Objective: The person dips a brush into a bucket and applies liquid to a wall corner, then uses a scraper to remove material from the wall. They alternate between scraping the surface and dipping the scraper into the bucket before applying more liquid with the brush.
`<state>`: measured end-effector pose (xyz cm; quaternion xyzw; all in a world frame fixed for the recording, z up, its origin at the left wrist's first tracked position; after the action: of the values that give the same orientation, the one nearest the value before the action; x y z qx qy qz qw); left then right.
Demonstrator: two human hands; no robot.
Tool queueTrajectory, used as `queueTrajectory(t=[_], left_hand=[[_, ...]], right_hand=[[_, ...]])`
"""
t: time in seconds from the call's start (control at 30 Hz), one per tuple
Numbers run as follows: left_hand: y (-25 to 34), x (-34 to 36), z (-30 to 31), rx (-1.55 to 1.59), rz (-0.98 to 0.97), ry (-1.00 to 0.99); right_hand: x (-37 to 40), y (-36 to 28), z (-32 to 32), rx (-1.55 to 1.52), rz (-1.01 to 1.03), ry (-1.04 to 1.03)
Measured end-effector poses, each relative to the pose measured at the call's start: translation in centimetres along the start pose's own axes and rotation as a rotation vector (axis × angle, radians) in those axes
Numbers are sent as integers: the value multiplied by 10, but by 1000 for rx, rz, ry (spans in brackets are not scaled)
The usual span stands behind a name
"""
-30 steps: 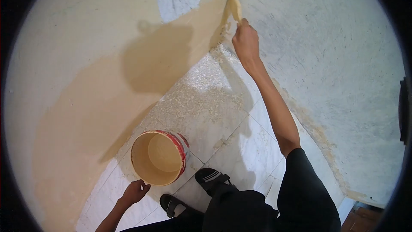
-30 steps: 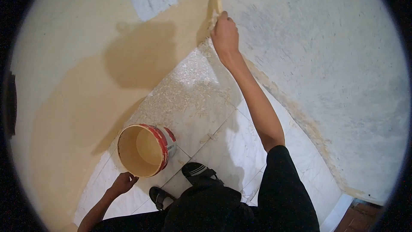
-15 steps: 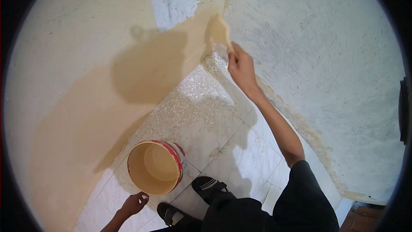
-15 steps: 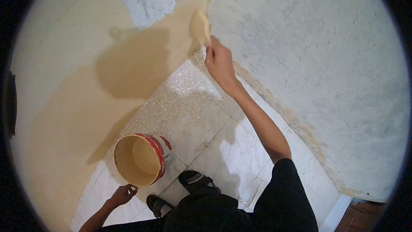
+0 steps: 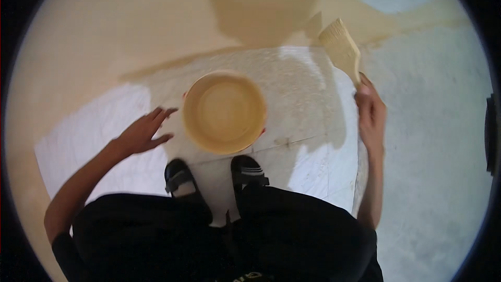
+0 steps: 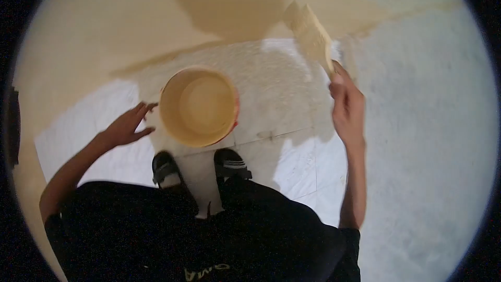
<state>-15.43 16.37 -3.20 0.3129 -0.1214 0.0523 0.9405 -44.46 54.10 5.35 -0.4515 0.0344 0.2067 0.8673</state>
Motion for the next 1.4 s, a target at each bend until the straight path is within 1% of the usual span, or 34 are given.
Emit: queueTrajectory(t=[0.07, 0.1, 0.13, 0.17, 0.2, 0.23, 0.27, 0.3, 0.33, 0.37, 0.43, 0.5, 0.57, 0.6, 0.63, 0.67, 0.77, 0.83, 0.9, 0.97, 1.03, 1.17, 1.3, 1.37, 1.4], left_hand=[[-3, 8, -17, 109, 39, 63], [-10, 13, -34, 96, 39, 94], [-18, 19, -55, 117, 43, 97], [-25, 28, -77, 131, -25, 109], [-27, 37, -94, 142, -92, 120], [-23, 44, -105, 186, -110, 103], [-22, 51, -118, 236, -186, 107], [-20, 57, -132, 240, -242, 160], [-16, 62, -144, 243, -296, 215], [-12, 67, -156, 250, -285, 224], [-5, 72, -172, 335, -147, 227], [-5, 73, -181, 315, -157, 268], [-6, 77, -183, 293, -164, 298], [-7, 78, -182, 312, -122, 333], [-9, 80, -182, 333, -81, 368], [-10, 80, -182, 336, -71, 373], [-10, 77, -184, 343, -121, 394], [-11, 76, -182, 337, -59, 385], [-12, 74, -181, 330, -54, 383], [-12, 74, -182, 322, -40, 375], [-12, 74, -182, 367, 6, 393], [-15, 77, -187, 382, 25, 432], [-15, 77, -188, 411, 26, 471], [-16, 77, -187, 424, 23, 484], [-16, 77, -186, 427, 26, 482]], right_hand=[[4, -38, 6, 246, 58, -261], [4, -55, 2, 260, 68, -288], [11, -74, -8, 299, 283, -378], [16, -92, -18, 332, 495, -463], [15, -108, -23, 341, 494, -473], [15, -124, -29, 435, 611, -597], [17, -135, -37, 527, 730, -722], [19, -140, -47, 529, 736, -733], [20, -144, -58, 576, 796, -821], [21, -147, -68, 621, 859, -908], [21, -142, -94, 599, 881, -964], [23, -131, -118, 575, 902, -1014], [28, -120, -141, 749, 947, -1093], [30, -119, -147, 741, 954, -1099], [31, -117, -152, 799, 934, -1081], [31, -116, -156, 859, 915, -1061], [27, -114, -158, 810, 909, -1044], [28, -109, -160, 819, 913, -1032], [28, -104, -165, 820, 926, -1025], [30, -99, -168, 834, 895, -1025], [32, -95, -171, 828, 899, -1023], [33, -96, -175, 847, 897, -1037], [31, -99, -164, 882, 917, -1077], [31, -112, -146, 862, 803, -1017], [31, -119, -137, 865, 806, -1016]])
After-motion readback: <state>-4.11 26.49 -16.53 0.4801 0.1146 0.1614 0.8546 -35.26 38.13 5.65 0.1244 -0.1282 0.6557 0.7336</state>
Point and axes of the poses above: each hand's wrist, its own x-axis away from the middle knuckle, its own z-axis out of the back of the hand, y = z × x, the point moved 1 cm from there along -x, towards the middle knuckle, and after that the axes turned 13 degrees about y, right-handed, at the moved point
